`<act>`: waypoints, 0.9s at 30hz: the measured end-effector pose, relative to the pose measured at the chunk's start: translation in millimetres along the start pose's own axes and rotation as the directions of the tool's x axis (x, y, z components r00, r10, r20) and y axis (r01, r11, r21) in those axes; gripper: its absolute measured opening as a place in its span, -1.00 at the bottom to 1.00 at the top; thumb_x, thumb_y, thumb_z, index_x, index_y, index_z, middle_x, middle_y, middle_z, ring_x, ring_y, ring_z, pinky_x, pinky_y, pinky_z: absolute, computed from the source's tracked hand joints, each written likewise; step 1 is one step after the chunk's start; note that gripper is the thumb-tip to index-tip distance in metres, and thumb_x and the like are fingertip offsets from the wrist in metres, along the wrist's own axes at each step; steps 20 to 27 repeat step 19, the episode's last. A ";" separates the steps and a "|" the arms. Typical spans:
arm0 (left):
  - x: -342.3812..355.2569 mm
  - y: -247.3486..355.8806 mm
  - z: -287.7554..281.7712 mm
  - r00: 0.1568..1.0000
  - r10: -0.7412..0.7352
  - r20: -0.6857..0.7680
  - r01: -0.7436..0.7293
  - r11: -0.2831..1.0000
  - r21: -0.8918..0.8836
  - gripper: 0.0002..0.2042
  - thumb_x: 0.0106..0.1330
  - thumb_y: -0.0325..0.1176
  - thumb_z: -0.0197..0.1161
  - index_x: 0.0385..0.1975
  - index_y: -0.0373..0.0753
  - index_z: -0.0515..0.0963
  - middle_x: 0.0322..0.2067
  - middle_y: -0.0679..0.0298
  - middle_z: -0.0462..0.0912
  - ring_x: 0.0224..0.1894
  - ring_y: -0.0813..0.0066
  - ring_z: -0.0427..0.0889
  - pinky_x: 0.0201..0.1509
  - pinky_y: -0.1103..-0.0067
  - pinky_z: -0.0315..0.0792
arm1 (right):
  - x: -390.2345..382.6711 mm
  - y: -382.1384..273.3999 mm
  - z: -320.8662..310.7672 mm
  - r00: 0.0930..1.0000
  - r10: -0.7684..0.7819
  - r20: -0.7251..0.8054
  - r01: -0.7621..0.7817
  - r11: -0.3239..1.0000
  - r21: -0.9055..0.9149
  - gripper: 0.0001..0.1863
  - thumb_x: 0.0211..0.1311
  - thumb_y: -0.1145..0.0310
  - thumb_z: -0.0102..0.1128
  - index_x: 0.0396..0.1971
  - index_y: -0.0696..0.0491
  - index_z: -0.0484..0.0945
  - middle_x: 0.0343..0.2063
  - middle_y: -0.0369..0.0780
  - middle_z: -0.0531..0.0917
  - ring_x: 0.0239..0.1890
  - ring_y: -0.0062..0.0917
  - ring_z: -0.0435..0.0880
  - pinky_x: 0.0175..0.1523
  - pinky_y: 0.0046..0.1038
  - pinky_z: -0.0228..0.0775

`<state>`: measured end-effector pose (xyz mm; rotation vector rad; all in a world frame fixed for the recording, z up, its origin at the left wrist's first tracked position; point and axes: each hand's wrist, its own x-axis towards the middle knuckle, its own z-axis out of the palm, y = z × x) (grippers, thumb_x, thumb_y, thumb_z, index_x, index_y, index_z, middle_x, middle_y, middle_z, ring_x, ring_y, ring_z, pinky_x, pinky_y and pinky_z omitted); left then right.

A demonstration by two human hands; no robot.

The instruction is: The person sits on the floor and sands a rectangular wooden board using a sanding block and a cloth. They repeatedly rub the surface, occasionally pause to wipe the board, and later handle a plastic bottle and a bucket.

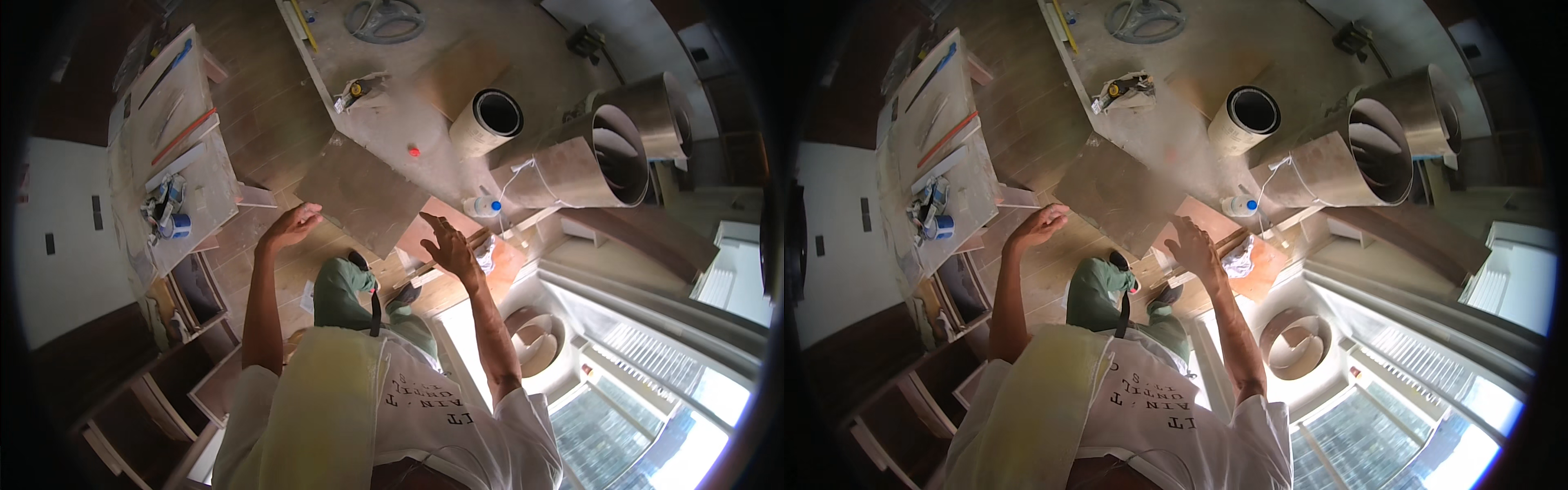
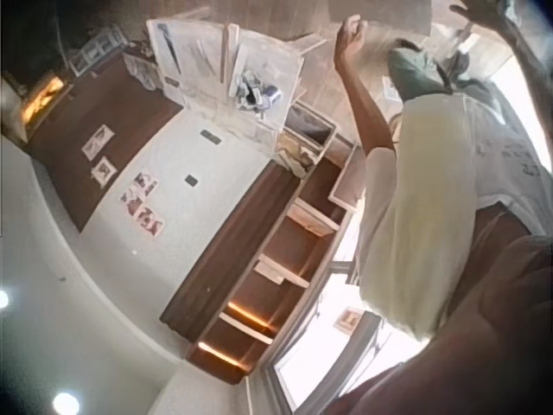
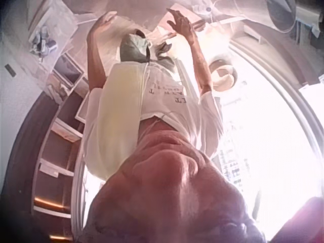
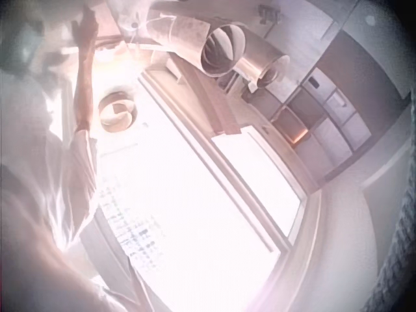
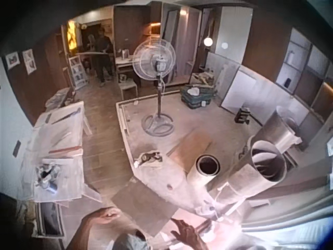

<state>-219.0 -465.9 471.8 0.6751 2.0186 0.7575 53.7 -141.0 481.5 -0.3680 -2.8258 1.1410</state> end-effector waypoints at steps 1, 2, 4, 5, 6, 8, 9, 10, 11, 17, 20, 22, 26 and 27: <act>14.3 0.0 -3.5 0.997 -0.022 0.070 0.023 1.000 -0.020 -0.56 0.55 -0.10 0.21 0.22 -0.30 0.48 0.15 0.09 0.66 0.08 0.28 0.71 0.14 0.42 0.55 | 4.6 9.9 13.4 0.999 0.044 0.011 -0.045 0.997 0.062 -0.30 0.23 0.31 0.40 0.37 -0.03 0.36 -0.01 -0.02 0.62 -0.06 -0.04 0.69 0.01 -0.09 0.57; 23.8 -1.7 -11.6 0.987 -0.064 0.145 0.061 0.998 0.025 -0.55 0.55 -0.10 0.21 0.23 -0.30 0.47 0.13 0.07 0.66 0.08 0.29 0.71 0.14 0.43 0.54 | 8.2 16.7 28.5 0.996 0.085 0.023 -0.087 0.988 0.125 -0.30 0.23 0.30 0.41 0.37 -0.04 0.37 0.00 -0.02 0.63 -0.08 -0.07 0.71 0.00 -0.12 0.58; 41.6 -6.9 -21.7 0.939 -0.171 0.298 0.146 0.984 0.103 -0.53 0.55 -0.09 0.20 0.26 -0.30 0.44 0.11 0.04 0.66 0.06 0.31 0.72 0.15 0.44 0.53 | 31.7 21.3 54.3 0.985 0.172 0.012 -0.168 0.943 0.289 -0.34 0.25 0.32 0.41 0.35 -0.03 0.41 0.05 0.00 0.65 -0.06 -0.21 0.76 0.02 -0.20 0.60; 58.8 -13.7 -31.0 0.948 -0.136 0.286 0.108 0.988 0.113 -0.53 0.54 -0.08 0.21 0.25 -0.30 0.46 0.09 0.03 0.68 0.06 0.29 0.72 0.16 0.43 0.54 | 48.3 24.3 66.7 0.978 0.207 0.010 -0.198 0.922 0.333 -0.33 0.24 0.34 0.41 0.35 -0.02 0.40 0.05 0.02 0.65 -0.05 -0.20 0.76 0.03 -0.20 0.60; 77.1 -30.8 -40.4 0.955 -0.111 0.276 0.080 0.989 0.122 -0.54 0.53 -0.08 0.23 0.23 -0.30 0.48 0.07 0.01 0.70 0.06 0.26 0.72 0.17 0.41 0.54 | 70.2 24.2 82.2 0.970 0.241 0.018 -0.229 0.895 0.382 -0.33 0.23 0.37 0.40 0.35 -0.01 0.40 0.04 0.04 0.66 -0.03 -0.18 0.75 0.04 -0.21 0.59; 118.1 -77.3 -59.2 0.962 -0.078 0.260 0.050 0.993 0.111 -0.54 0.51 -0.07 0.25 0.21 -0.30 0.51 0.03 -0.02 0.72 0.06 0.22 0.73 0.17 0.39 0.55 | 126.6 30.5 117.1 0.958 0.287 0.001 -0.266 0.885 0.382 -0.37 0.28 0.39 0.37 0.35 0.05 0.39 0.05 0.05 0.66 -0.05 -0.17 0.78 -0.01 -0.27 0.66; 144.1 -109.0 -67.6 0.964 -0.067 0.256 0.045 0.995 0.092 -0.54 0.50 -0.07 0.26 0.20 -0.30 0.51 0.01 -0.04 0.73 0.06 0.21 0.73 0.17 0.38 0.56 | 162.0 38.8 139.1 0.951 0.310 -0.006 -0.284 0.880 0.381 -0.38 0.31 0.40 0.36 0.34 0.07 0.38 0.06 0.06 0.66 -0.06 -0.17 0.79 -0.03 -0.30 0.69; 169.2 -132.2 -80.6 0.965 -0.053 0.257 0.035 0.997 0.076 -0.54 0.50 -0.07 0.27 0.19 -0.30 0.52 0.00 -0.06 0.73 0.06 0.19 0.74 0.16 0.37 0.56 | 197.1 53.7 169.3 0.951 0.303 -0.067 -0.260 0.895 0.363 -0.40 0.32 0.37 0.35 0.33 0.07 0.39 0.05 0.06 0.66 -0.08 -0.17 0.80 -0.04 -0.29 0.69; 198.0 -138.6 -94.1 0.965 -0.094 0.246 0.073 0.993 0.092 -0.56 0.48 -0.08 0.29 0.14 -0.31 0.54 0.01 -0.06 0.73 0.05 0.15 0.74 0.15 0.37 0.58 | 239.7 78.9 205.1 0.949 0.287 -0.134 -0.229 0.914 0.335 -0.42 0.33 0.35 0.34 0.32 0.08 0.40 0.05 0.05 0.66 -0.10 -0.17 0.80 -0.05 -0.29 0.68; 311.1 -185.7 -199.8 0.992 0.075 0.100 -0.104 0.938 0.331 -0.64 0.45 -0.17 0.28 0.11 -0.24 0.54 -0.02 -0.06 0.71 -0.01 0.07 0.74 0.04 0.24 0.59 | 518.7 161.7 319.0 0.802 0.424 -0.422 -0.342 0.904 0.257 -0.53 0.27 0.28 0.34 0.15 0.08 0.49 0.01 0.06 0.65 -0.09 -0.11 0.76 0.01 -0.15 0.60; 324.8 -209.3 -219.3 0.997 0.010 0.076 -0.029 0.970 0.241 -0.62 0.44 -0.21 0.31 0.18 -0.18 0.50 -0.02 -0.08 0.72 -0.05 0.05 0.75 0.02 0.26 0.61 | 569.7 194.6 347.2 0.758 0.399 -0.516 -0.368 0.915 0.166 -0.51 0.27 0.27 0.35 0.15 0.07 0.50 0.04 0.05 0.65 -0.03 -0.11 0.74 0.05 -0.11 0.59; 324.8 -209.3 -219.3 0.997 0.010 0.076 -0.029 0.970 0.241 -0.62 0.44 -0.21 0.31 0.18 -0.18 0.50 -0.02 -0.08 0.72 -0.05 0.05 0.75 0.02 0.26 0.61 | 569.7 194.6 347.2 0.758 0.399 -0.516 -0.368 0.915 0.166 -0.51 0.27 0.27 0.35 0.15 0.07 0.50 0.04 0.05 0.65 -0.03 -0.11 0.74 0.05 -0.11 0.59; 324.8 -209.3 -219.3 0.997 0.010 0.076 -0.029 0.970 0.241 -0.62 0.44 -0.21 0.31 0.18 -0.18 0.50 -0.02 -0.08 0.72 -0.05 0.05 0.75 0.02 0.26 0.61 | 569.7 194.6 347.2 0.758 0.399 -0.516 -0.368 0.915 0.166 -0.51 0.27 0.27 0.35 0.15 0.07 0.50 0.04 0.05 0.65 -0.03 -0.11 0.74 0.05 -0.11 0.59; 324.8 -209.3 -219.3 0.997 0.010 0.076 -0.029 0.970 0.241 -0.62 0.44 -0.21 0.31 0.18 -0.18 0.50 -0.02 -0.08 0.72 -0.05 0.05 0.75 0.02 0.26 0.61 | 569.7 194.6 347.2 0.758 0.399 -0.516 -0.368 0.915 0.166 -0.51 0.27 0.27 0.35 0.15 0.07 0.50 0.04 0.05 0.65 -0.03 -0.11 0.74 0.05 -0.11 0.59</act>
